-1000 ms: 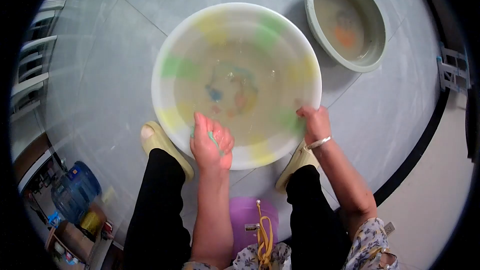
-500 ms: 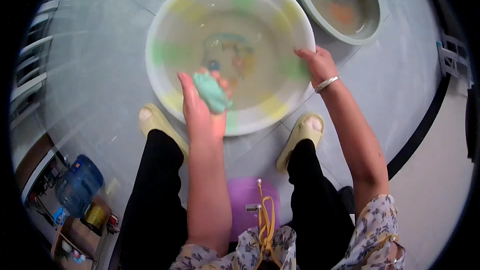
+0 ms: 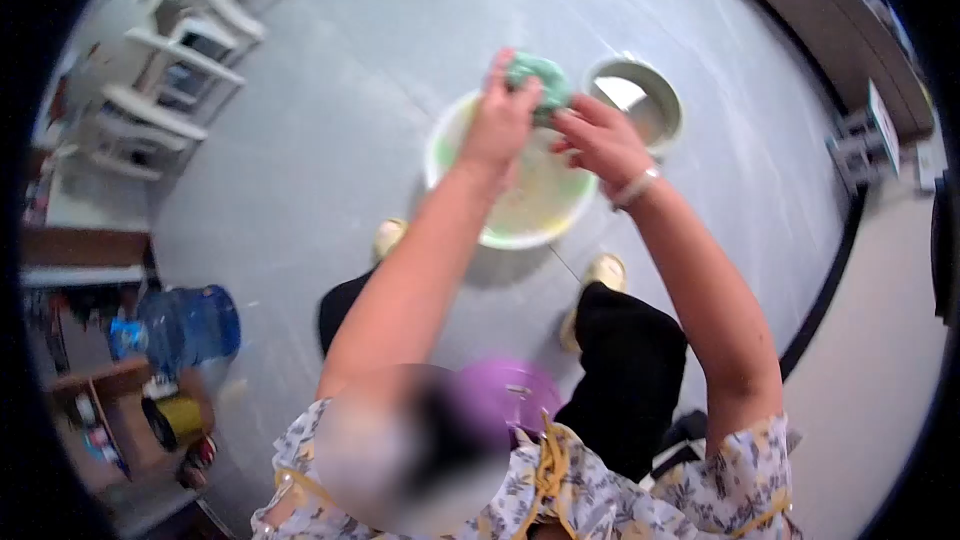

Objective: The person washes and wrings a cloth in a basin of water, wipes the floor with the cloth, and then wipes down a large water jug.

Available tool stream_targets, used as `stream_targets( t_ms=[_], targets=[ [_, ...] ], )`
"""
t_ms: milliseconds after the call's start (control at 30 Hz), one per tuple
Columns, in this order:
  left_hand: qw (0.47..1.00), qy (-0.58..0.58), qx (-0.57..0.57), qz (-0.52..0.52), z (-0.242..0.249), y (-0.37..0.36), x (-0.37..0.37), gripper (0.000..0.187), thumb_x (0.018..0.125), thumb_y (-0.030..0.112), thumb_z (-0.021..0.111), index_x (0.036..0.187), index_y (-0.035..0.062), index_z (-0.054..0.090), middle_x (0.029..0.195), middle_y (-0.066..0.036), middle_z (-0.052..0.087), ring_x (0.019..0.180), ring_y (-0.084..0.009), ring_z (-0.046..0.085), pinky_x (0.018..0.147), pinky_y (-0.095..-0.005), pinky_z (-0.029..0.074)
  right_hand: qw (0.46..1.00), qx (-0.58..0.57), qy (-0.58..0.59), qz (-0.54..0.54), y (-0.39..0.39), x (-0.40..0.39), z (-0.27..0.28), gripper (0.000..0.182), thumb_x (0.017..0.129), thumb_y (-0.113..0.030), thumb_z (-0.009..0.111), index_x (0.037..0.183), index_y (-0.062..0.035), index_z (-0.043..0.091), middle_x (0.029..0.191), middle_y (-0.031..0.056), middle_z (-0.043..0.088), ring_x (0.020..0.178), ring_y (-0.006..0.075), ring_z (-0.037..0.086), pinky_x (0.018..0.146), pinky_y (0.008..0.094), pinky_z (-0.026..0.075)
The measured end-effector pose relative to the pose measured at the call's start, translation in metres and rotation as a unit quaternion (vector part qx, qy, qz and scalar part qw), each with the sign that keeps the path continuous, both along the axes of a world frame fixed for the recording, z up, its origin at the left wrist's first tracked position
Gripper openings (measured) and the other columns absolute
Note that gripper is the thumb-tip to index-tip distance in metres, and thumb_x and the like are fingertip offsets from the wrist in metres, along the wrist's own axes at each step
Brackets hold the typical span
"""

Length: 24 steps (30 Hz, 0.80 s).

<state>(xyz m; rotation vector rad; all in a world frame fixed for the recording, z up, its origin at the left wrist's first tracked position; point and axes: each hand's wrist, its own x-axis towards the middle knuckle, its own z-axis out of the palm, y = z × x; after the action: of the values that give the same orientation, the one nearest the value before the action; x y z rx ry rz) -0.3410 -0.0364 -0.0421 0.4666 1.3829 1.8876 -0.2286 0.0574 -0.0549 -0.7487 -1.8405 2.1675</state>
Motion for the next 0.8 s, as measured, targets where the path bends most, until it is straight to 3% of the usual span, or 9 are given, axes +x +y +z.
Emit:
stream_targets(
  t_ms=[133,167,200,367,433,567,700,733,800],
  targets=[
    [0.987,0.14,-0.04,-0.064,-0.007,-0.03,-0.023,0.056,0.092,0.024,0.055,0.139,0.0058,0.03,0.106,-0.006,0.056,0.088,-0.0133,0.056,0.073,-0.0288,0.051,0.995,-0.033,0.045,-0.077,-0.007,-0.003,0.001,0.023,0.088,-0.023,0.059,0.105,-0.008,0.061,0.09,-0.0006,0.062,0.076,0.0085,0.056,0.065,0.0246,0.045],
    [0.989,0.147,0.012,-0.013,-0.024,-0.031,-0.018,0.037,0.09,0.024,0.058,0.12,0.0049,0.051,0.081,-0.004,0.061,0.064,-0.0073,0.055,0.05,-0.0254,0.047,0.993,-0.042,0.049,-0.103,-0.015,0.001,0.004,0.02,0.089,-0.022,0.058,0.104,-0.0097,0.061,0.088,-0.002,0.061,0.074,0.0073,0.056,0.063,0.0228,0.044],
    [0.985,0.152,0.01,-0.083,-0.037,-0.039,-0.022,0.043,0.091,0.027,0.061,0.125,0.0034,0.051,0.093,-0.004,0.061,0.08,-0.0104,0.056,0.062,-0.0277,0.051,0.989,-0.05,0.052,-0.126,-0.025,0.006,0.004,0.016,0.089,-0.021,0.058,0.102,-0.0113,0.06,0.087,-0.0034,0.061,0.073,0.0061,0.056,0.061,0.0209,0.042],
    [0.993,0.084,-0.06,-0.051,-0.041,-0.093,0.003,0.032,0.086,0.029,0.066,0.106,0.0045,0.064,0.084,-0.003,0.063,0.073,-0.0086,0.057,0.061,-0.0261,0.05,0.975,-0.083,0.076,-0.194,-0.058,0.019,-0.047,0.02,0.09,-0.022,0.057,0.106,-0.0097,0.053,0.098,0.0025,0.058,0.084,0.0127,0.057,0.068,0.0255,0.045],
    [0.991,0.125,-0.042,-0.032,-0.038,-0.109,-0.001,0.034,0.082,0.03,0.071,0.102,0.0032,0.066,0.082,-0.004,0.063,0.073,-0.0094,0.057,0.063,-0.0273,0.05,0.964,-0.191,0.071,-0.171,-0.081,0.016,-0.028,0.019,0.089,-0.02,0.057,0.105,-0.01,0.052,0.092,0.0007,0.057,0.076,0.0098,0.054,0.062,0.0234,0.044],
    [0.987,0.138,-0.027,-0.072,-0.038,-0.115,-0.016,0.037,0.076,0.028,0.077,0.1,0.002,0.065,0.086,-0.003,0.064,0.076,-0.0091,0.056,0.068,-0.0267,0.048,0.991,0.014,0.071,-0.11,-0.055,0.017,-0.043,0.012,0.093,-0.017,0.053,0.104,-0.0124,0.055,0.077,-0.0069,0.052,0.06,0.0021,0.046,0.052,0.018,0.039],
    [0.993,0.065,-0.016,-0.094,-0.047,-0.099,-0.026,0.02,0.078,0.013,0.072,0.091,0.0019,0.062,0.079,-0.001,0.06,0.072,-0.0082,0.056,0.063,-0.026,0.048,0.982,0.01,0.045,-0.184,-0.04,0.016,-0.044,0.013,0.091,-0.023,0.059,0.099,-0.0133,0.056,0.081,-0.0072,0.053,0.064,0.0023,0.045,0.055,0.0186,0.039],
    [0.991,0.08,0.001,-0.104,-0.047,-0.095,-0.029,0.019,0.079,0.011,0.069,0.094,0.0017,0.062,0.081,-0.002,0.061,0.075,-0.0093,0.057,0.068,-0.0262,0.048,0.971,0.044,0.062,-0.226,-0.041,0.012,-0.041,0.014,0.088,-0.024,0.063,0.09,-0.0113,0.057,0.073,-0.0061,0.049,0.06,0.0037,0.04,0.048,0.0206,0.03],
    [0.996,0.024,0.016,-0.085,-0.041,-0.095,-0.025,0.024,0.081,0.013,0.069,0.1,0.0005,0.062,0.091,-0.003,0.061,0.083,-0.0112,0.056,0.076,-0.0265,0.046,0.962,0.053,0.065,-0.26,-0.04,0.011,-0.038,0.017,0.087,-0.025,0.066,0.086,-0.0095,0.058,0.071,-0.0055,0.049,0.061,0.004,0.041,0.051,0.0203,0.032]
  ],
)
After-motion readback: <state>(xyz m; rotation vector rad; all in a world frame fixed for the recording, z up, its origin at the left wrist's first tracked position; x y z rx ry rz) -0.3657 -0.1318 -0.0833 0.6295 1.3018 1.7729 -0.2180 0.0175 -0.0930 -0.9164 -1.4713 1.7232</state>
